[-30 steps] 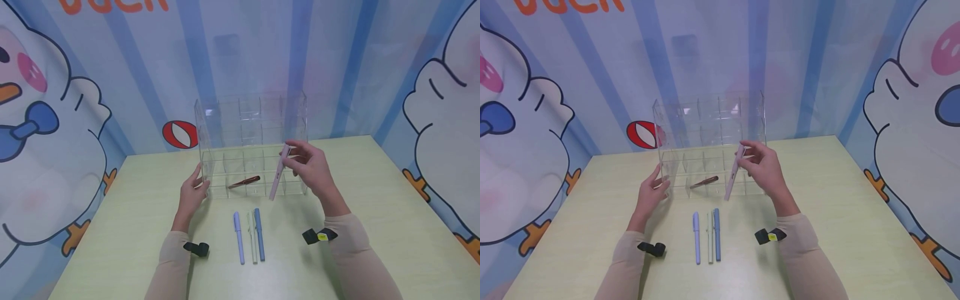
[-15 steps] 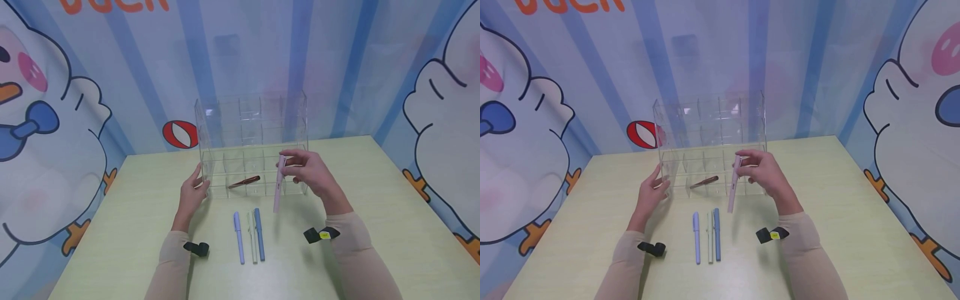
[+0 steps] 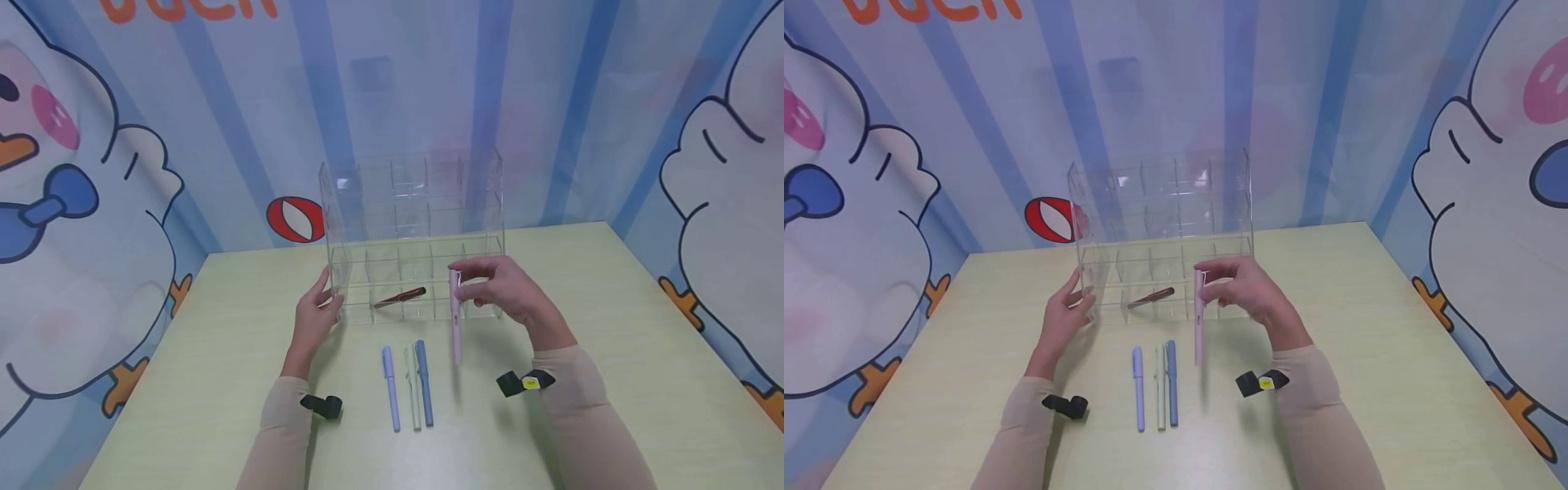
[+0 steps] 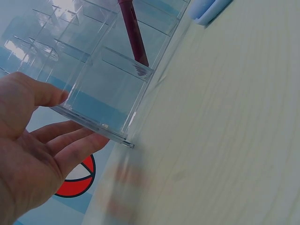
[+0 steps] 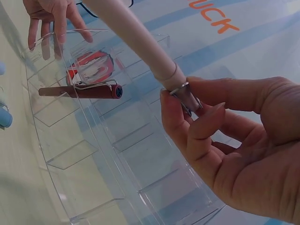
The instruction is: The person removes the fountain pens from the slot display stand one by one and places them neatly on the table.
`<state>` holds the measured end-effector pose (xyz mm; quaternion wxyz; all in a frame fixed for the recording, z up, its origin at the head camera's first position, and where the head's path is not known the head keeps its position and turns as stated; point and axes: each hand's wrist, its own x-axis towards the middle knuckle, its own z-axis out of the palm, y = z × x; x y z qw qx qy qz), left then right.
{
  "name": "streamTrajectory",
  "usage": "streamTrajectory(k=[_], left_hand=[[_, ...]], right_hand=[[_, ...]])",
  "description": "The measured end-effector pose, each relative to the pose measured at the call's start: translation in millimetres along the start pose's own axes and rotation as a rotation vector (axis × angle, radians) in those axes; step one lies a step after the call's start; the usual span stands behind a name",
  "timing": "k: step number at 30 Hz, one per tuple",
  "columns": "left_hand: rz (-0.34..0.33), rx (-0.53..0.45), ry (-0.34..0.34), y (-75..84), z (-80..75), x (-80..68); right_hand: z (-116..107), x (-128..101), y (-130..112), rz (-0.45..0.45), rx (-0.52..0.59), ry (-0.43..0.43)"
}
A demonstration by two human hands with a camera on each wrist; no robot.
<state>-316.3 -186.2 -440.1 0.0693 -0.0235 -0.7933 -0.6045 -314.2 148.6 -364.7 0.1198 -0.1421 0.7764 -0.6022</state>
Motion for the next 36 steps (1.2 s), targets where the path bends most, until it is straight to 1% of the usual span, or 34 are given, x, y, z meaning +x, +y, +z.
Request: streamTrajectory(k=[2, 9, 19, 25, 28, 32, 36], left_hand=[[-0.004, -0.010, -0.009, 8.5, -0.3, -3.5], [-0.002, -0.007, -0.010, 7.8, -0.4, -2.9], [-0.006, -0.007, -0.010, 10.8, 0.1, -2.9], [-0.022, -0.011, -0.010, 11.7, -0.1, -3.7], [-0.024, -0.014, -0.016, 9.1, -0.8, -2.9], [-0.028, -0.022, -0.016, -4.3, -1.8, 3.4], [-0.021, -0.015, -0.005, -16.9, -1.6, 9.3]], right_hand=[[0.6, 0.1, 0.5, 0.008, 0.010, -0.012], [2.7, 2.2, 3.9, 0.034, 0.004, -0.036], [6.3, 3.9, 5.2, 0.045, -0.034, -0.101], [9.4, 5.0, 7.9, 0.077, -0.008, -0.147], [10.7, 5.2, 10.4, 0.083, -0.008, -0.175], [12.4, 6.0, 13.4, 0.098, -0.001, -0.206], [15.1, 7.5, 15.4, 0.118, -0.022, -0.230]])
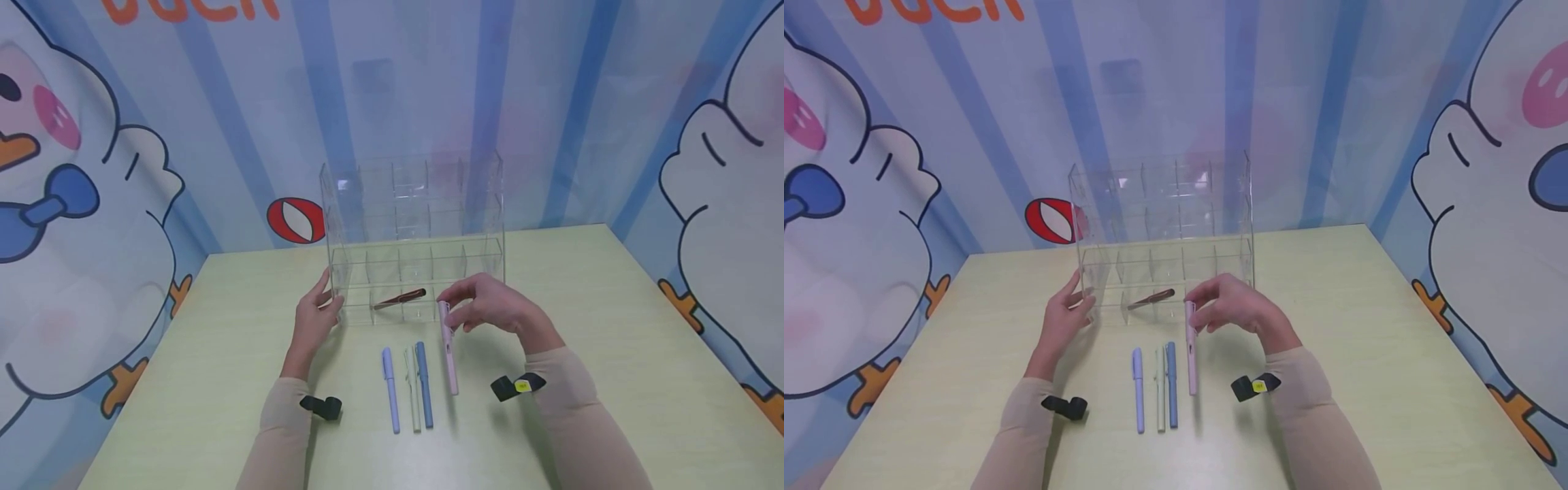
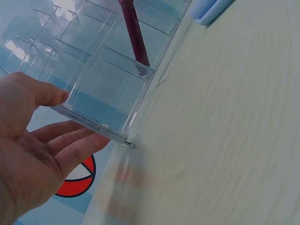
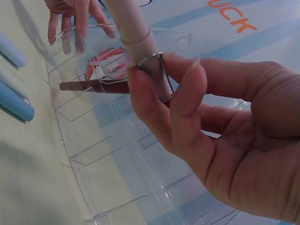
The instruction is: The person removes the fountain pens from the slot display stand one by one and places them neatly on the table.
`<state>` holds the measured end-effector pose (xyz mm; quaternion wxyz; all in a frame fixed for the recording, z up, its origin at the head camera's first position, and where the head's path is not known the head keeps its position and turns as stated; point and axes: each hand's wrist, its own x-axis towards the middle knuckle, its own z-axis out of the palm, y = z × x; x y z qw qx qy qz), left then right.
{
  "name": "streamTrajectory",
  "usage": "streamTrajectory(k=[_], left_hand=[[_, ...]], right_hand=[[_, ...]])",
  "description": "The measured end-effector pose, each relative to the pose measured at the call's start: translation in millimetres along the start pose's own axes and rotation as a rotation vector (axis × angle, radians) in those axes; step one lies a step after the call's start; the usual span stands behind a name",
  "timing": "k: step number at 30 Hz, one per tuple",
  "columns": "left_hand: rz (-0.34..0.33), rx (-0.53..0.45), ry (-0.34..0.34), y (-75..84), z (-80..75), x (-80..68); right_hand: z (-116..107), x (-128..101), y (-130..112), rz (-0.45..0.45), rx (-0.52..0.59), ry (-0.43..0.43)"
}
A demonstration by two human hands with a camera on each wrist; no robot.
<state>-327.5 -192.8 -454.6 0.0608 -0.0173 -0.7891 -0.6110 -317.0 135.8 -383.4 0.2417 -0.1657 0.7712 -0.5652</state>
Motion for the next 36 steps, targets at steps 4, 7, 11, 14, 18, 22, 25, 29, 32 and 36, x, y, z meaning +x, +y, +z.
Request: streamTrajectory(k=[4, 7, 11, 14, 18, 22, 25, 29, 32, 36], left_hand=[[0.022, 0.015, 0.012, -3.4, 0.8, 1.0], [0.026, 0.022, 0.017, -3.3, 1.0, 0.6], [0.027, 0.019, 0.017, -1.7, 1.1, -0.5], [0.027, 0.024, 0.015, -1.6, 1.2, -0.8], [0.017, 0.039, 0.017, -3.2, 1.3, 0.3], [0.019, 0.023, 0.010, 1.3, 1.1, -1.1], [0.020, 0.012, 0.009, 5.6, 1.2, -2.9], [0.003, 0.017, 0.008, 6.0, 0.8, -2.8], [-0.001, 0.004, 0.000, 14.3, 0.7, -6.4], [0.006, -0.002, -0.004, 29.8, 1.7, -14.3]], right_hand=[[3.5, 3.1, 3.1, 0.025, -0.029, -0.011], [6.5, 5.5, 5.9, 0.049, -0.032, -0.026], [10.7, 9.2, 9.4, 0.083, -0.042, -0.034], [13.5, 11.6, 12.3, 0.104, -0.045, -0.045], [16.2, 13.8, 16.7, 0.126, -0.037, -0.066], [18.1, 15.7, 19.8, 0.141, -0.048, -0.070], [19.2, 16.5, 20.5, 0.140, -0.075, -0.076], [20.7, 18.6, 22.5, 0.154, -0.108, -0.077], [21.6, 20.6, 24.5, 0.177, -0.122, -0.070], [22.8, 21.9, 26.2, 0.191, -0.133, -0.058]])
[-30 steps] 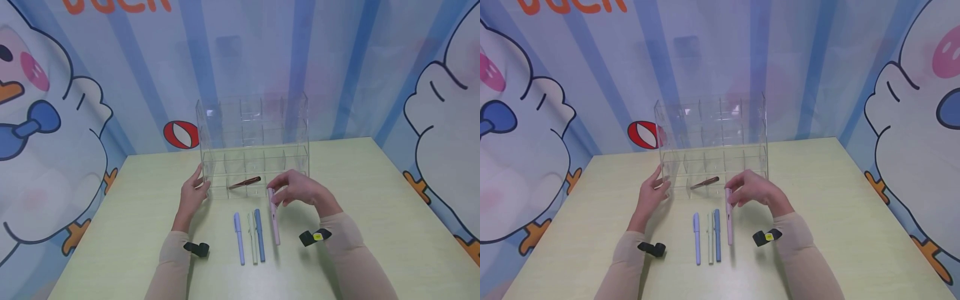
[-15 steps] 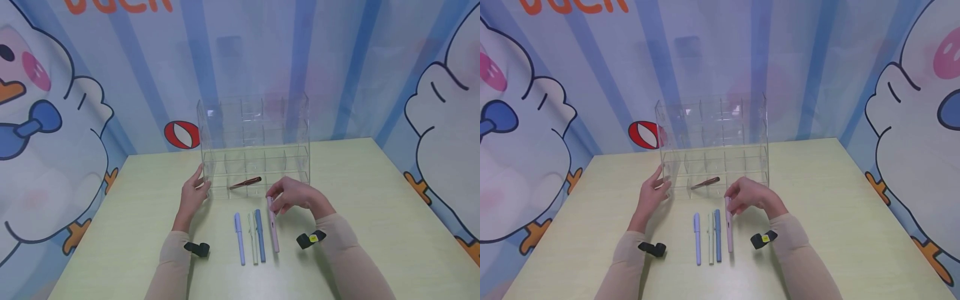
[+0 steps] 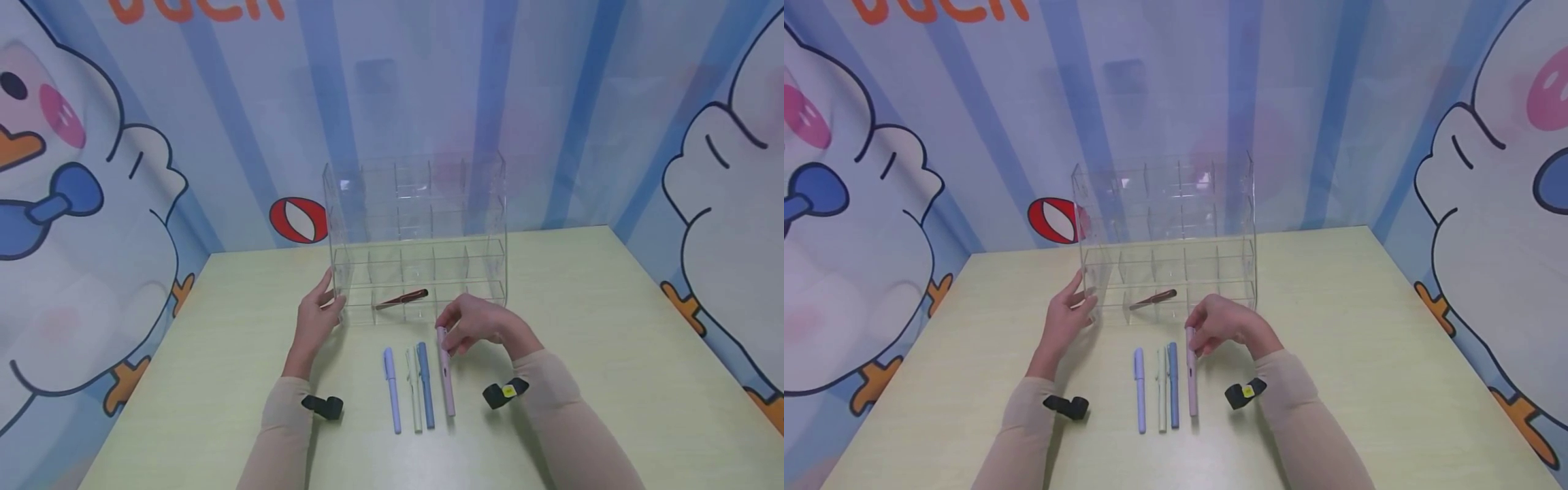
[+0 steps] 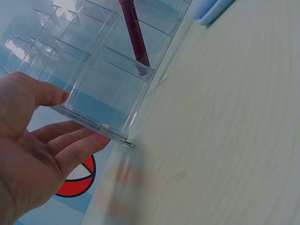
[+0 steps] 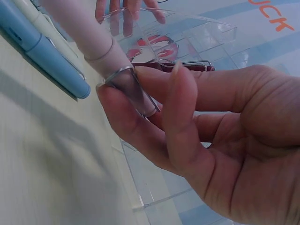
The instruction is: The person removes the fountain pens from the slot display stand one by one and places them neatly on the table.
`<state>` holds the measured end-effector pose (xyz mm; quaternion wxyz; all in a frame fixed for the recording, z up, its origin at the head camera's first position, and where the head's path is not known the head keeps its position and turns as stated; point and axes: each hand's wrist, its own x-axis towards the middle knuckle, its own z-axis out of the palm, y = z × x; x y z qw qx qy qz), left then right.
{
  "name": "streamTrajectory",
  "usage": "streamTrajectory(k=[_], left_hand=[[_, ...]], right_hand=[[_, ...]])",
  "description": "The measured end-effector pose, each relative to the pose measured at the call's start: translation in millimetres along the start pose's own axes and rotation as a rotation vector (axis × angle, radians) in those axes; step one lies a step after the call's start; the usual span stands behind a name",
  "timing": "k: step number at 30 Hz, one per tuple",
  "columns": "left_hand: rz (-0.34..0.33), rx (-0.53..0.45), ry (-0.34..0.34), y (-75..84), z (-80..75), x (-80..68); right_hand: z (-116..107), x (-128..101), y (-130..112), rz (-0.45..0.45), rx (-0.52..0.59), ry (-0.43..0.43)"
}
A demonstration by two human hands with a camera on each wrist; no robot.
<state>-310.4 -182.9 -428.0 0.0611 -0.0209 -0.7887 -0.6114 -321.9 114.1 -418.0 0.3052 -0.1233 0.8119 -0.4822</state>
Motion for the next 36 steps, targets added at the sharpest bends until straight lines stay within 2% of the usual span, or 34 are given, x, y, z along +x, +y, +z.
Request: streamTrajectory(k=[6, 14, 20, 28, 36], left_hand=[[0.002, 0.010, 0.005, -0.3, 0.0, 0.7], [-0.006, 0.025, 0.024, -27.5, -0.3, 15.7], [0.035, 0.032, 0.054, -33.4, 0.9, 16.3], [0.029, -0.008, 0.027, -28.2, -0.5, 13.8], [0.024, -0.009, 0.011, -4.1, -0.5, 2.2]], right_hand=[[3.0, 2.7, 2.1, 0.001, -0.015, 0.013], [5.9, 4.5, 2.1, 0.002, -0.031, 0.026], [10.0, 6.4, 4.5, 0.001, 0.003, 0.034], [18.9, 10.1, 6.0, -0.006, -0.021, 0.026], [22.5, 9.8, 4.0, 0.013, -0.042, 0.023]])
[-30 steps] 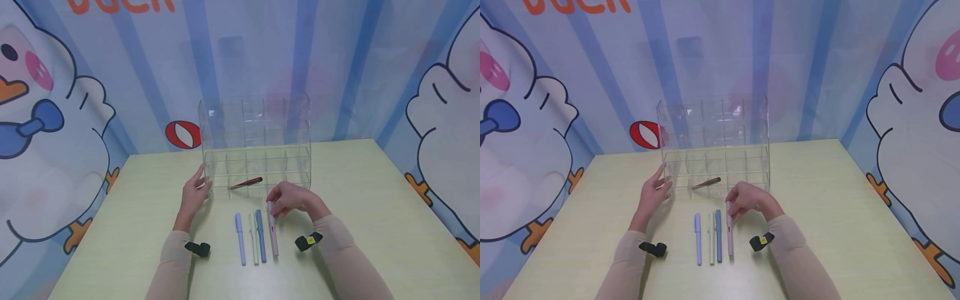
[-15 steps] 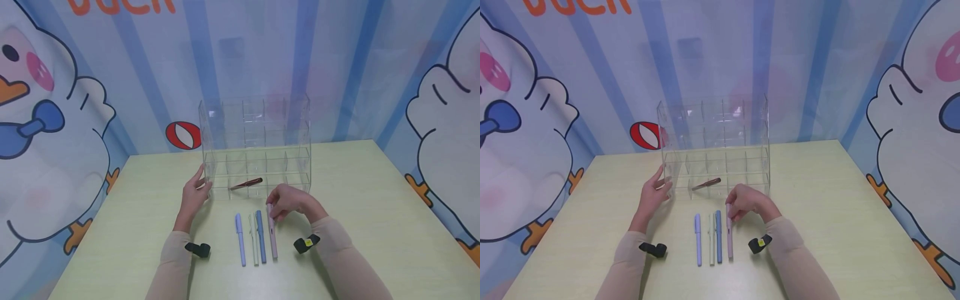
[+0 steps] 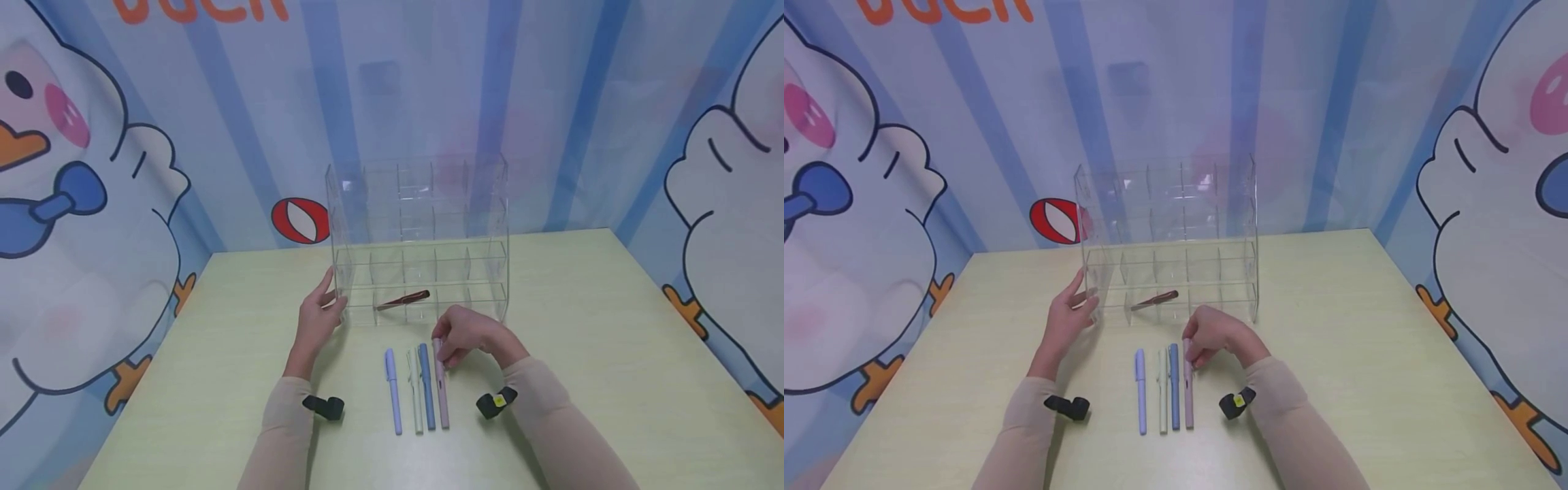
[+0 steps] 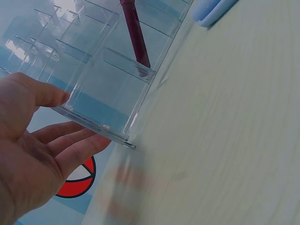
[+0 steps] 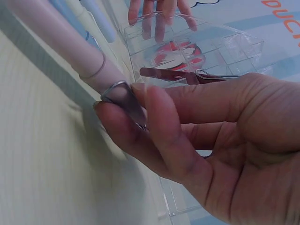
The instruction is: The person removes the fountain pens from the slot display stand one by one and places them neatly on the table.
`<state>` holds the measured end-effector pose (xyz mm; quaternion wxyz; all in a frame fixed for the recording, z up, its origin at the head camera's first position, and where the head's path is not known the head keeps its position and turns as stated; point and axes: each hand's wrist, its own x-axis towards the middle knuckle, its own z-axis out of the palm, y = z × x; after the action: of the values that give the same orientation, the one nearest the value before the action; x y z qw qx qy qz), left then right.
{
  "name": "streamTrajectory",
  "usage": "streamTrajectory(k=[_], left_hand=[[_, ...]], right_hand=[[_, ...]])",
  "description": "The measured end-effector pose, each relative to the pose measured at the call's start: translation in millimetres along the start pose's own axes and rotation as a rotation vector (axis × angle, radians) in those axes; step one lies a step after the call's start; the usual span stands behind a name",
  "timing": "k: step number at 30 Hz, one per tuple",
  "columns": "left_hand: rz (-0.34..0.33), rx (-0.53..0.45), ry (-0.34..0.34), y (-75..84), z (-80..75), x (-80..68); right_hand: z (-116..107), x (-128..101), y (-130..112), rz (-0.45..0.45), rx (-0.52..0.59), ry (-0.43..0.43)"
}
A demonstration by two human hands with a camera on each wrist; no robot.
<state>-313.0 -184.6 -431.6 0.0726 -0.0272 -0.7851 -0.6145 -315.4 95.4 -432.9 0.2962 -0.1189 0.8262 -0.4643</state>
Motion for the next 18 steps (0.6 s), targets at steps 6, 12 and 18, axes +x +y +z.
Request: streamTrajectory(k=[6, 12, 18], left_hand=[[-0.003, -0.002, 0.002, 2.5, 0.0, -1.8], [0.004, -0.020, -0.016, 1.8, -0.4, -1.2], [0.004, -0.021, -0.020, -1.9, -1.0, 0.9]], right_hand=[[3.1, 1.0, 1.1, -0.002, 0.010, -0.003], [5.7, 2.4, 2.2, 0.001, -0.052, 0.013], [7.6, 3.0, 1.4, 0.013, -0.106, 0.039]])
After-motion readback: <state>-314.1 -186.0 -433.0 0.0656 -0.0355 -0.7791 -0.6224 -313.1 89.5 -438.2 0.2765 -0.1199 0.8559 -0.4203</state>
